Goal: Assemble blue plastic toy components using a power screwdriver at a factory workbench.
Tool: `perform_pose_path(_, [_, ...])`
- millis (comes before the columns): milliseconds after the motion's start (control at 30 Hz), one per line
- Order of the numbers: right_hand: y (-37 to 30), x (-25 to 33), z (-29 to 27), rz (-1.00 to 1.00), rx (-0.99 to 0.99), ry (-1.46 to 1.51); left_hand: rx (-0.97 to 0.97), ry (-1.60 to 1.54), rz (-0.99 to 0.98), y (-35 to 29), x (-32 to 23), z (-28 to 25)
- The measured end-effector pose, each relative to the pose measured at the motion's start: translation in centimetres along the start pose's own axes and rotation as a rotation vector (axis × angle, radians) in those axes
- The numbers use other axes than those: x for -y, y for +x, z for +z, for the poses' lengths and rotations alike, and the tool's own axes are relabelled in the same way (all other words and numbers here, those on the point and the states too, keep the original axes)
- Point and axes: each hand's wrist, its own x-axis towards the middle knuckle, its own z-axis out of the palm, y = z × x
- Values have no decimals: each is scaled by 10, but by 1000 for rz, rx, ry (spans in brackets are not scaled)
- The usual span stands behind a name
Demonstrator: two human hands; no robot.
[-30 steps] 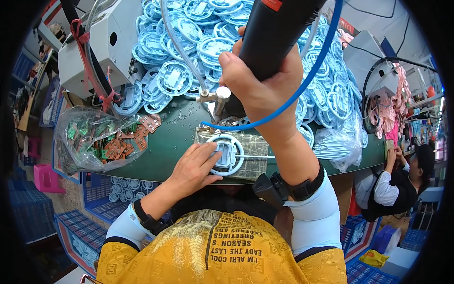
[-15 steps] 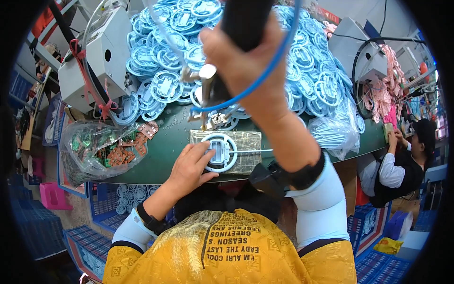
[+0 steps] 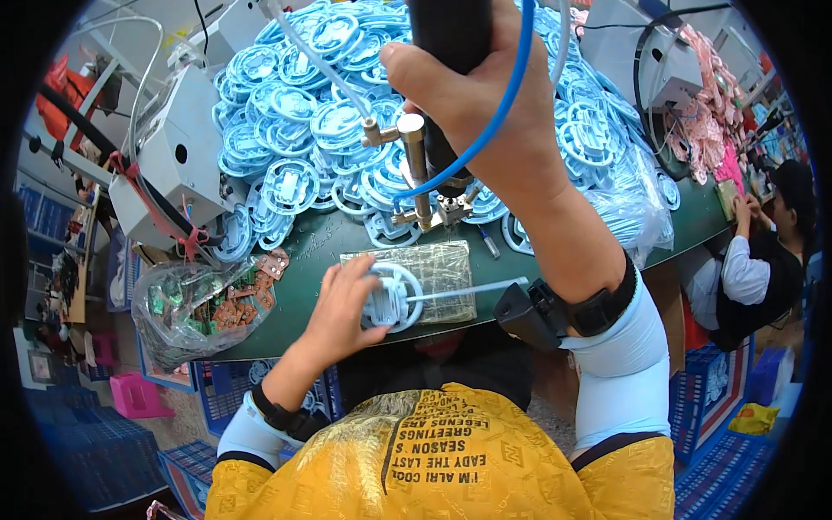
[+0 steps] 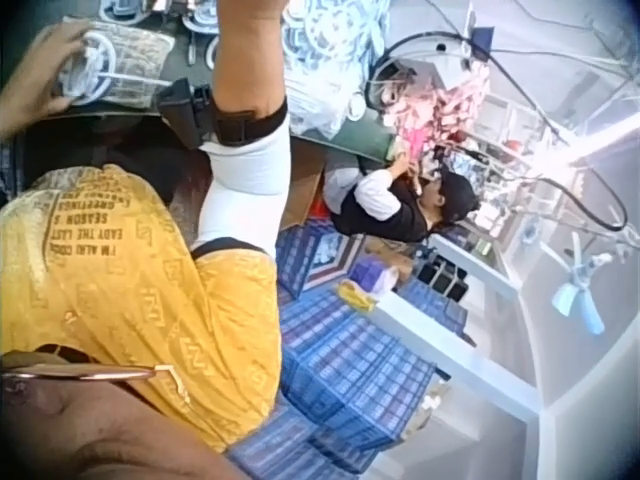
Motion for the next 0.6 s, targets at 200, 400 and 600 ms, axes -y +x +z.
perform_pose_path(200, [2,-12,-9,-123,92,-11,-286,77,321,-40,-1,26])
perform_pose_path(400, [5,-15,3,-11,64,61,-340,52,323,-49,-2,33])
perform_pose_path(600, [19,-38,9,-746,463,660,-384,-11,313,-49,2,36])
